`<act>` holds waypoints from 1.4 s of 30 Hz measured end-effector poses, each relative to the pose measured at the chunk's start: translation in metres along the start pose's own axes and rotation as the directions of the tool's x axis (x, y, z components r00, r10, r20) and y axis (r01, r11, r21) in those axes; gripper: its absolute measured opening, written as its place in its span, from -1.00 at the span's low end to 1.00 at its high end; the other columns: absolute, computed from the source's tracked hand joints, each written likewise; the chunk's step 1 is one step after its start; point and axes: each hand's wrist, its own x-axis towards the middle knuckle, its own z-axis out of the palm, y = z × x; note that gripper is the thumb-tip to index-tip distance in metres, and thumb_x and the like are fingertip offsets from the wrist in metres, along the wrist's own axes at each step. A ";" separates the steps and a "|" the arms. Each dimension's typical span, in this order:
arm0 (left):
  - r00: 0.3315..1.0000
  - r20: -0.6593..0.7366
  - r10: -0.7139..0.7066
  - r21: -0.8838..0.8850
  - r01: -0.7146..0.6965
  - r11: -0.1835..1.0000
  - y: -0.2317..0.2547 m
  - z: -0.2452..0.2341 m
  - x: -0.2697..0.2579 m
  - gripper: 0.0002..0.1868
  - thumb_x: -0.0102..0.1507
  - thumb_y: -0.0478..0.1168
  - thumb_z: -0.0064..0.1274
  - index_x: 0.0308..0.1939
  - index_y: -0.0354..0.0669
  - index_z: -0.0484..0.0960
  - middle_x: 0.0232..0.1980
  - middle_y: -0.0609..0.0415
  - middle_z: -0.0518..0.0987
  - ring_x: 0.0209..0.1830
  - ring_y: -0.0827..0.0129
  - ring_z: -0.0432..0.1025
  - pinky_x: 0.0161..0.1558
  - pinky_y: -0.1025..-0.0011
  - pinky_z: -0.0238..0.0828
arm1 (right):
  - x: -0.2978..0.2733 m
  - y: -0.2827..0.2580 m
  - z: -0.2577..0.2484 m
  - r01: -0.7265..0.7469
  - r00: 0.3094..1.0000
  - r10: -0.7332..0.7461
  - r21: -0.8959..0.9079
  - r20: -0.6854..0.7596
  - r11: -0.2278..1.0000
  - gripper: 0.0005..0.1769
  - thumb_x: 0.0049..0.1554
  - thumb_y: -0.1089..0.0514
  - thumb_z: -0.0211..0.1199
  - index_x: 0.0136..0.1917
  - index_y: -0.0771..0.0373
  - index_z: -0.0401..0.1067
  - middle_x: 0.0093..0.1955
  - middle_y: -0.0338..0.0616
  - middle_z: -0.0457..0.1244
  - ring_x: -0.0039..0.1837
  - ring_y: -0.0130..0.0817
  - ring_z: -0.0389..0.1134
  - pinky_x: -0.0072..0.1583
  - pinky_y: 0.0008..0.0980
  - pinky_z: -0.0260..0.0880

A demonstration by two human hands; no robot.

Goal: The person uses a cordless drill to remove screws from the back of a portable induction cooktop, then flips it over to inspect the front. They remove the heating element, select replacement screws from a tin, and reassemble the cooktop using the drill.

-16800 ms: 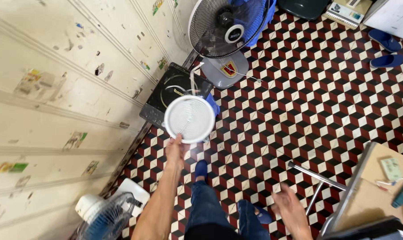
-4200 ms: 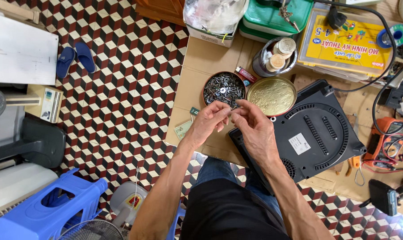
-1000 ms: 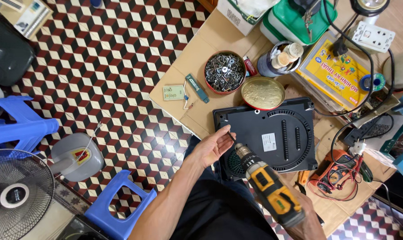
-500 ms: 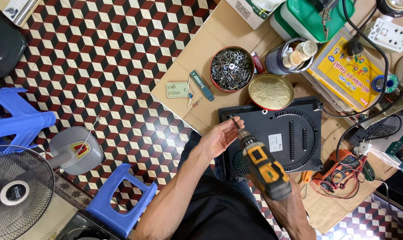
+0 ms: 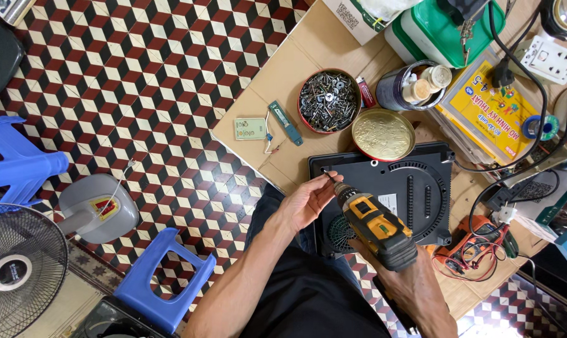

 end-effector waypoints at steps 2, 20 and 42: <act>1.000 0.013 0.000 -0.002 0.000 1.000 0.001 -0.003 0.001 -0.76 0.40 -0.33 -0.06 0.09 -0.34 0.60 0.06 -0.12 0.68 0.03 0.31 0.61 0.13 0.46 0.58 | 0.002 -0.006 0.000 -0.099 0.995 0.098 0.026 0.036 0.995 -0.62 0.01 -0.05 0.42 0.00 0.23 0.60 -0.34 -0.18 0.46 -0.37 -0.42 0.45 -0.28 -0.28 0.45; 0.946 0.020 0.324 0.873 -0.175 0.456 0.023 -0.036 0.019 0.14 0.03 0.25 0.32 0.49 -0.30 0.18 0.16 -0.11 0.58 0.06 0.28 0.53 0.09 0.34 0.56 | 0.051 -0.028 0.028 -0.197 0.977 0.206 -0.138 0.053 0.971 -0.46 -0.02 -0.23 0.40 0.07 0.17 0.60 -0.30 0.04 0.44 -0.27 -0.13 0.51 -0.15 -0.08 0.49; 0.925 0.162 0.344 0.785 -0.332 0.523 0.014 -0.059 0.041 -0.39 0.20 -0.07 0.28 0.24 -0.33 0.52 -0.01 0.06 0.64 -0.06 0.49 0.51 0.00 0.50 0.49 | 0.062 -0.046 0.033 -0.190 0.980 0.193 -0.047 0.057 0.981 -0.45 0.00 -0.16 0.40 0.19 0.13 0.52 -0.03 0.00 0.46 0.02 -0.20 0.51 0.05 -0.15 0.51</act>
